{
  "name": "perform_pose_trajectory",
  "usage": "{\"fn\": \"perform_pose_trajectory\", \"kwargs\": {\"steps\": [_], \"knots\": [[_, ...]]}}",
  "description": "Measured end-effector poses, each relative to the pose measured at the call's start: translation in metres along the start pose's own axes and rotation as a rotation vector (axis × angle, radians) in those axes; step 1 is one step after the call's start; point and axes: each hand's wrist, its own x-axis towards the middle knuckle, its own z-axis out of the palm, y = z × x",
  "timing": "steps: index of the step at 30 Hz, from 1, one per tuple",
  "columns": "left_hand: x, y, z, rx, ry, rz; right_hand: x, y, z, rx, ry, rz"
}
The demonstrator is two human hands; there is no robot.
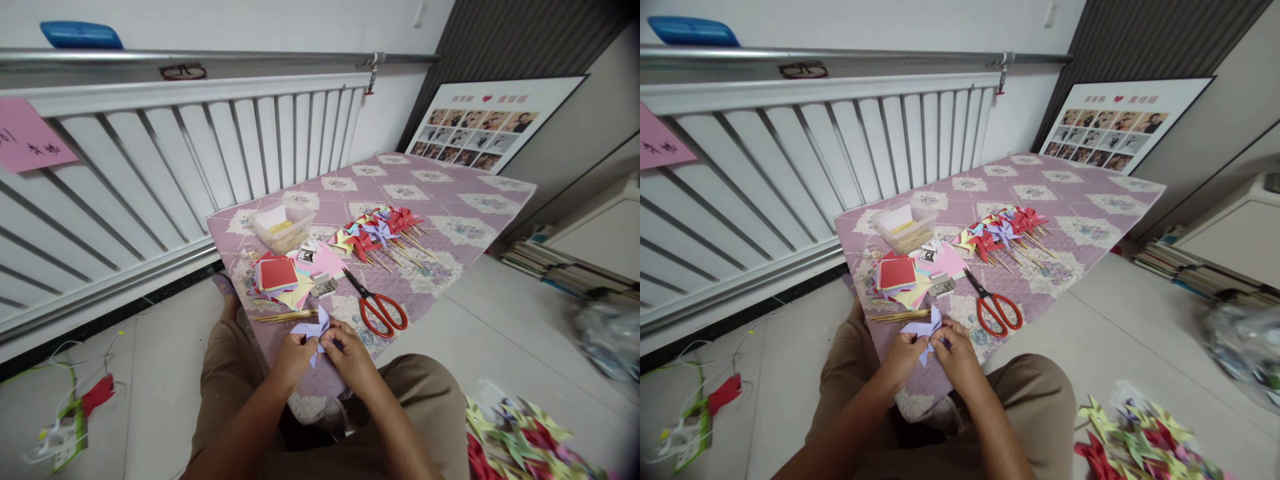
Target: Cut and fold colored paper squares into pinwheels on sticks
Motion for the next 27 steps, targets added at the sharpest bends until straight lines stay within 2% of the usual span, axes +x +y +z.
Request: {"fn": "perform_pose_trajectory", "kwargs": {"steps": [9,15,19,23,27], "knots": [[-0.001,-0.001,-0.002,0.044,-0.022,0.052,0.002,-0.009,-0.004,0.063,-0.027,0.039],[-0.002,-0.002,-0.004,0.085,-0.027,0.076,0.004,-0.010,-0.005,0.138,-0.064,0.135],[-0.001,-0.004,-0.005,0.076,-0.041,0.080,0.003,-0.006,-0.004,0.176,-0.027,0.223],[-0.001,-0.004,-0.005,0.106,-0.031,0.080,0.003,-0.001,-0.002,0.215,0.031,0.244],[-0.001,-0.003,-0.004,0.131,-0.024,0.075,0.005,-0.001,-0.002,0.339,-0.035,0.292]]}}
